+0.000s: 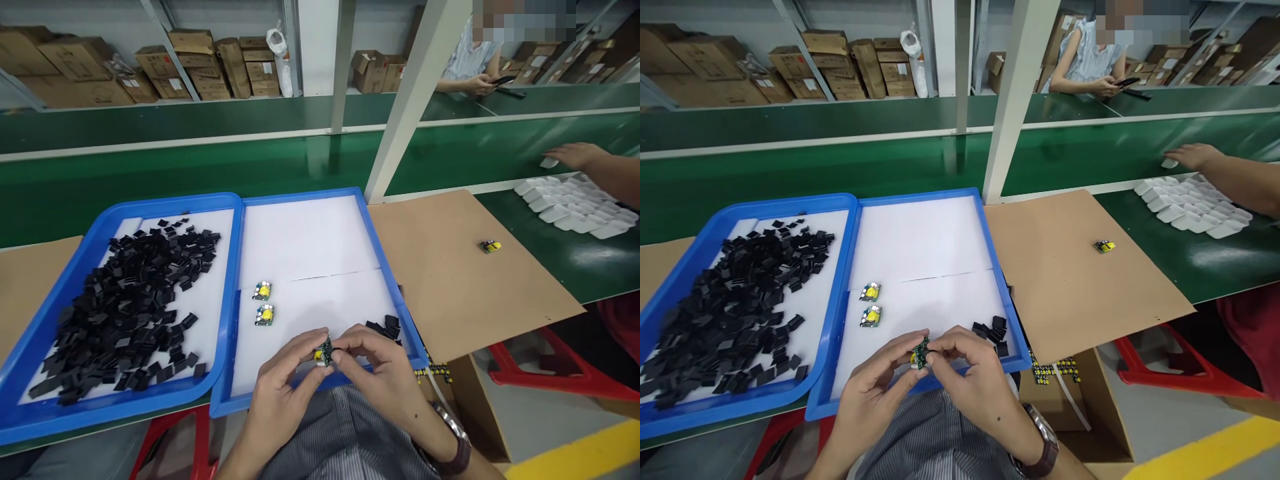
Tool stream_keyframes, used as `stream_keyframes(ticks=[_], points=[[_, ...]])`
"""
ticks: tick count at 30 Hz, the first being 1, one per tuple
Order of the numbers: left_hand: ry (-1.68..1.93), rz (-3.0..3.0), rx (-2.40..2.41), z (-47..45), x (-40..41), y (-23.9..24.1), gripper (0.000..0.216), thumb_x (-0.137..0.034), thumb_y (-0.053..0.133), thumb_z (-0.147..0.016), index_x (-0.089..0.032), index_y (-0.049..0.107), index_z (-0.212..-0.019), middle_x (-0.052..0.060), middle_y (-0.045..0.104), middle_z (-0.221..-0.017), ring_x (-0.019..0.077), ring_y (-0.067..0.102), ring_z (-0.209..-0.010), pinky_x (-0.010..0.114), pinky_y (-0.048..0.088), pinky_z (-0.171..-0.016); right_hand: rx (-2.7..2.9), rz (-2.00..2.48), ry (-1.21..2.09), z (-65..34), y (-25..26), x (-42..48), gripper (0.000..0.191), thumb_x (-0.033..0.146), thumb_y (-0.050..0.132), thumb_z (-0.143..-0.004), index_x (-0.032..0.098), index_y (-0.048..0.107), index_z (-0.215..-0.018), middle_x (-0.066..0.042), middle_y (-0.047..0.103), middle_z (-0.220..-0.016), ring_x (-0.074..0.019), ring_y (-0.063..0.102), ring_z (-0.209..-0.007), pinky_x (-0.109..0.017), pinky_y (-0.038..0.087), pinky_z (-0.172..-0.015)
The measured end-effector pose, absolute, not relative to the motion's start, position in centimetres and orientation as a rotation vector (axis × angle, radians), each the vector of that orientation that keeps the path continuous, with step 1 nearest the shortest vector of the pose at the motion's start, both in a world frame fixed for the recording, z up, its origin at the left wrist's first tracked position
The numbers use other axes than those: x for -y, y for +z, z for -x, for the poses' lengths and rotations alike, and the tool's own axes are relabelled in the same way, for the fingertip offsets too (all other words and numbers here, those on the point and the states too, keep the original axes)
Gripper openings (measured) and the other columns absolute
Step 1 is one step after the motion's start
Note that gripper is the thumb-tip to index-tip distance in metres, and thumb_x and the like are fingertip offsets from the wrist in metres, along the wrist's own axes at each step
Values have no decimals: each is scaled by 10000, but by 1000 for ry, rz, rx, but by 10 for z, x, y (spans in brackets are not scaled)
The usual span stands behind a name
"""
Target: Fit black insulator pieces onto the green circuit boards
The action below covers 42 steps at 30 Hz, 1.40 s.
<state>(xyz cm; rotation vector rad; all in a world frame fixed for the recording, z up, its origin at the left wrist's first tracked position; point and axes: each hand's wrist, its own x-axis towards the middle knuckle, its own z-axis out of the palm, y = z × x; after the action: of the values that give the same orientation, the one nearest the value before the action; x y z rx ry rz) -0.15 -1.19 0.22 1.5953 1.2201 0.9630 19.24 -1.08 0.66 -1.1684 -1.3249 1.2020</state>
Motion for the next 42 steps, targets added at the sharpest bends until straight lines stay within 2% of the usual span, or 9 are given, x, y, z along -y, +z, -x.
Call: stream_keyframes(ticks=[10,16,20,24,25,28,31,33,42], points=[[1091,-1756,-1109,0,8,3,438,-135,770,-904,-310,738,-1304,70,787,-1262,263,753,-1160,420,653,-989,1273,1186,1397,-195,10,7,123,168,695,-917,205,812,-925,-30,740,-823,-149,701,-704,-265,593,-634],[1075,-1786,-1073,2,8,-1,491,-101,756,-909,-318,708,-1346,66,771,-1299,253,742,-1179,409,639,-1012,1380,1226,1228,-193,10,6,159,95,669,-857,196,791,-863,-21,718,-784,-149,674,-707,-256,543,-629],[1074,-1789,-1043,4,9,-1,519,-85,757,-903,-326,698,-1359,63,769,-1293,249,737,-1172,390,643,-992,1362,1241,1263,-191,12,5,164,81,663,-838,196,781,-838,-12,709,-773,-140,665,-690,-247,538,-619],[1051,-1798,-1048,2,11,3,537,-101,747,-914,-342,673,-1388,60,763,-1232,237,745,-1103,358,660,-914,1187,1154,1515,-194,10,2,54,197,733,-883,188,781,-861,-5,722,-780,-123,670,-612,-253,573,-591],[1049,-1810,-1075,1,12,4,543,-108,741,-918,-342,662,-1401,61,756,-1214,236,743,-1090,354,659,-905,1122,1113,1587,-195,8,2,77,252,750,-898,186,790,-895,-6,728,-772,-126,679,-601,-266,595,-604],[1050,-1850,-1217,-4,14,5,537,-120,716,-932,-331,639,-1420,66,714,-1230,238,715,-1124,361,636,-952,990,1015,1663,-197,2,5,218,363,800,-898,204,808,-1047,-22,763,-809,-160,740,-702,-326,655,-723],[1093,-1876,-1310,-8,16,3,509,-112,690,-944,-325,633,-1403,63,668,-1304,235,682,-1202,355,601,-1027,1033,997,1554,-198,-3,13,274,350,833,-881,256,805,-1137,-59,775,-1022,-191,761,-884,-362,667,-829],[1118,-1914,-1311,-10,18,2,511,-92,669,-951,-322,623,-1405,59,661,-1318,230,678,-1216,346,592,-1047,1098,991,1459,-197,-6,18,258,309,819,-899,280,805,-1155,-65,753,-1095,-194,748,-945,-363,660,-867],[1204,-2073,-1338,-16,24,-7,699,-13,648,-926,-302,492,-1543,75,682,-1333,248,685,-1212,363,604,-1049,1092,973,1395,-183,-6,23,223,202,755,-949,344,812,-1111,-36,701,-1101,-163,686,-1034,-286,600,-911]])
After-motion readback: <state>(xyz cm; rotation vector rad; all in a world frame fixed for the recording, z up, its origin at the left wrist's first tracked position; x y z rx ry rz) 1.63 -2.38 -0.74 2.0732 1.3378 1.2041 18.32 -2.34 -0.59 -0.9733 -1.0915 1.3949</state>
